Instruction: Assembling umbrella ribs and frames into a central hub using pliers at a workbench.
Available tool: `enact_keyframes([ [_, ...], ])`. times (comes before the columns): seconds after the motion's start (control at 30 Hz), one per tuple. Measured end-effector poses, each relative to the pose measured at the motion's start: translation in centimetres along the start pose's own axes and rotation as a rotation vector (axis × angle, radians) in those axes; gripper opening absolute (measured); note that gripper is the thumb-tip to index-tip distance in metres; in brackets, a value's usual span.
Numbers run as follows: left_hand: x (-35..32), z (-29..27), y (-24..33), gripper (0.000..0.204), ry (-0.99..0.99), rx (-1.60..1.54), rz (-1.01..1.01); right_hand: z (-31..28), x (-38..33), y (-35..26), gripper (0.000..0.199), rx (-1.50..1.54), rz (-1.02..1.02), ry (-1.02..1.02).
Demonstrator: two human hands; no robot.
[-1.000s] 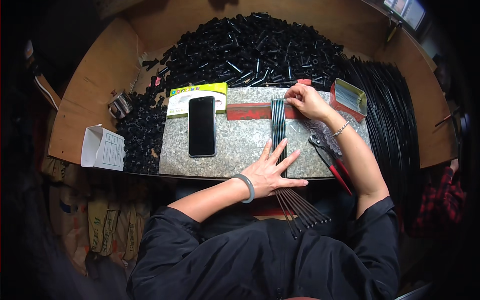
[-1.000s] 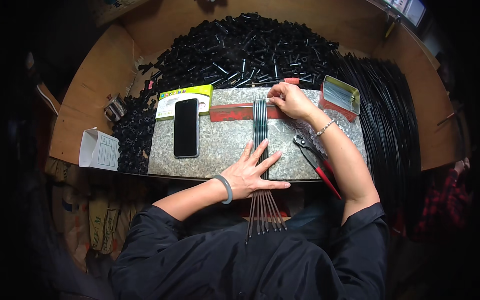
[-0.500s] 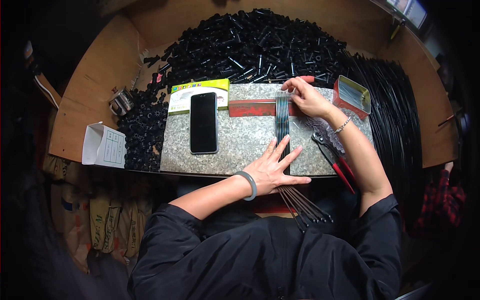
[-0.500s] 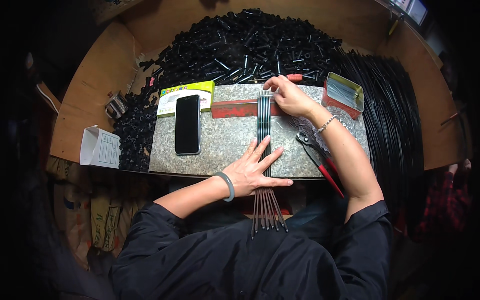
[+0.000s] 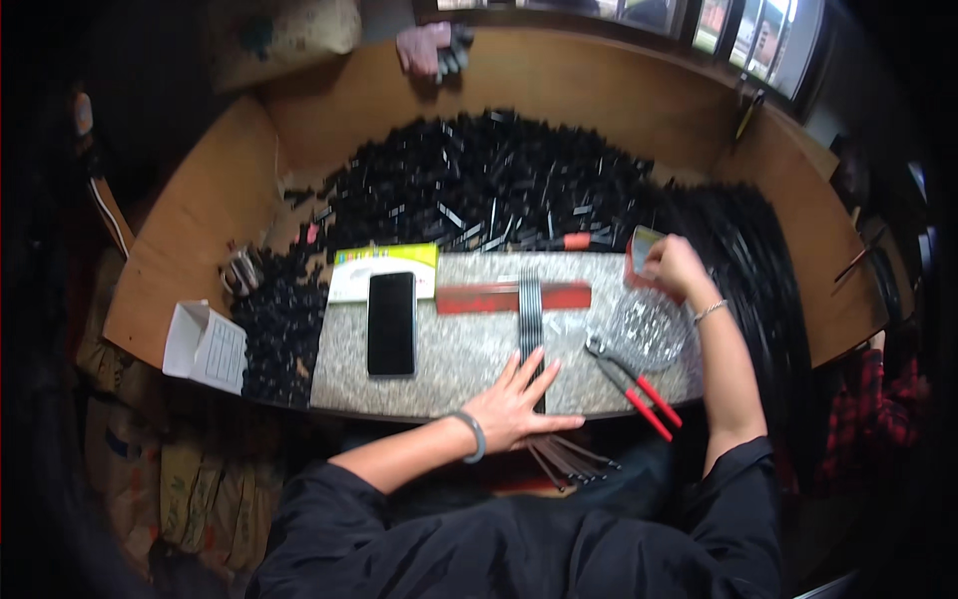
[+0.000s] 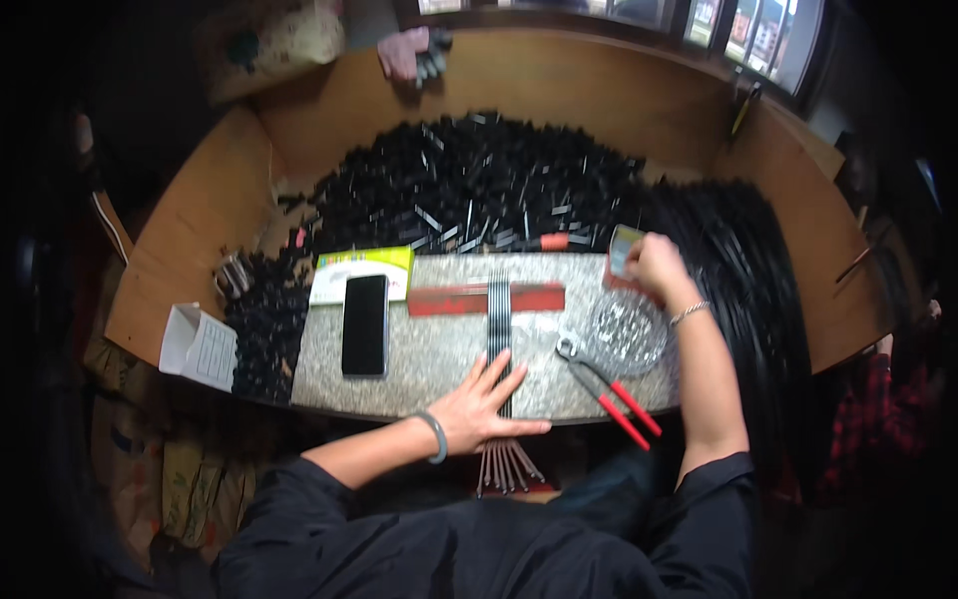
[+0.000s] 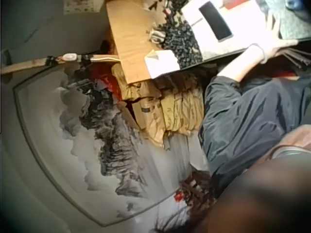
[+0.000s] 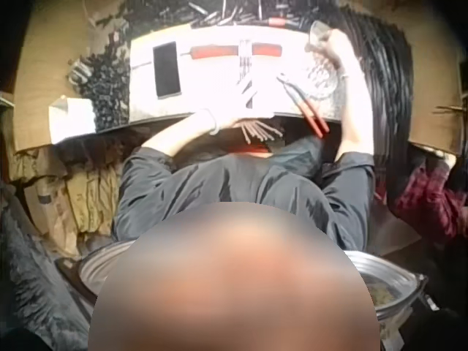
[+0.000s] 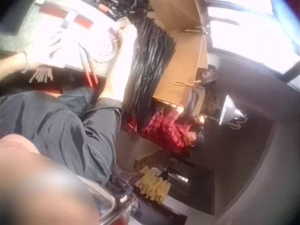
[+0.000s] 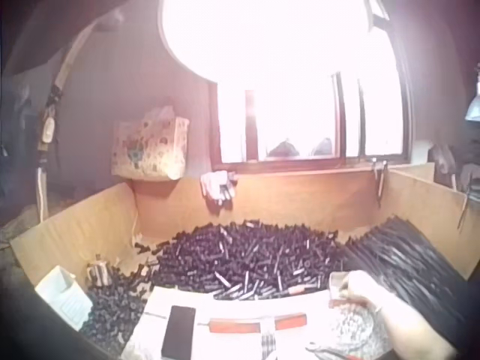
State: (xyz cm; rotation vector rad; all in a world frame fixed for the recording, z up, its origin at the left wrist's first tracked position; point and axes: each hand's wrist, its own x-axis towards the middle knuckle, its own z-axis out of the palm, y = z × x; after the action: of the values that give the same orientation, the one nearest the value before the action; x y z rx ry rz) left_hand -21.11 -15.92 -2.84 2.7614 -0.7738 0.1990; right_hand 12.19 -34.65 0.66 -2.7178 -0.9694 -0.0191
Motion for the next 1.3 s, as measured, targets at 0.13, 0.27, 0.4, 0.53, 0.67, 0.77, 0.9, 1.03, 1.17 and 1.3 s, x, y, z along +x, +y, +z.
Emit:
enact_keyframes([
  [0.13, -0.3, 0.5, 0.4, 0.072, 0.004, 0.14, 0.015, -0.7, -1.0, -1.4, 0.013, 0.058, 0.082, 0.0],
  [0.27, -0.4, 0.2, 0.8, 0.07, -0.044, 0.199, 0.0, -1.3, -1.6, -2.0, 0.013, 0.075, 0.12, 0.053],
  [0.4, 0.2, 0.4, 0.5, 0.076, 0.022, 0.065, 0.023, -0.1, -0.9, 0.3, 0.013, 0.132, -0.024, 0.345],
  [0.53, 0.6, -0.7, 0.2, 0.078, -0.039, 0.051, 0.009, -1.1, -0.4, -4.8, 0.016, 0.558, -0.204, 0.266],
  [0.67, 0.5, -0.6, -0.4, 0.073, -0.047, 0.056, -0.002, 0.7, 0.0, -10.9, 0.019, 0.571, -0.228, -0.08],
  [0.77, 0.5, -0.2, -0.3, 0.072, -0.048, 0.049, -0.001, 3.3, 0.5, -12.0, 0.019, 0.526, -0.225, -0.125],
  [0.9, 0.4, -0.2, 0.1, 0.072, -0.069, 0.106, 0.009, 5.6, 1.1, -12.0, 0.019, 0.564, -0.157, -0.197],
  [1.03, 0.2, -0.1, 0.1, 0.073, -0.04, 0.07, 0.008, 6.4, 1.6, -12.5, 0.019, 0.631, -0.171, -0.201],
  [1.17, 0.3, -0.3, 0.1, 0.073, -0.069, 0.09, 0.002, 6.8, 1.9, -12.3, 0.02, 0.659, -0.158, -0.228],
  [1.3, 0.4, -0.6, 0.1, 0.073, -0.072, 0.013, -0.007, 6.6, 1.9, -12.4, 0.019, 0.679, -0.159, -0.245],
])
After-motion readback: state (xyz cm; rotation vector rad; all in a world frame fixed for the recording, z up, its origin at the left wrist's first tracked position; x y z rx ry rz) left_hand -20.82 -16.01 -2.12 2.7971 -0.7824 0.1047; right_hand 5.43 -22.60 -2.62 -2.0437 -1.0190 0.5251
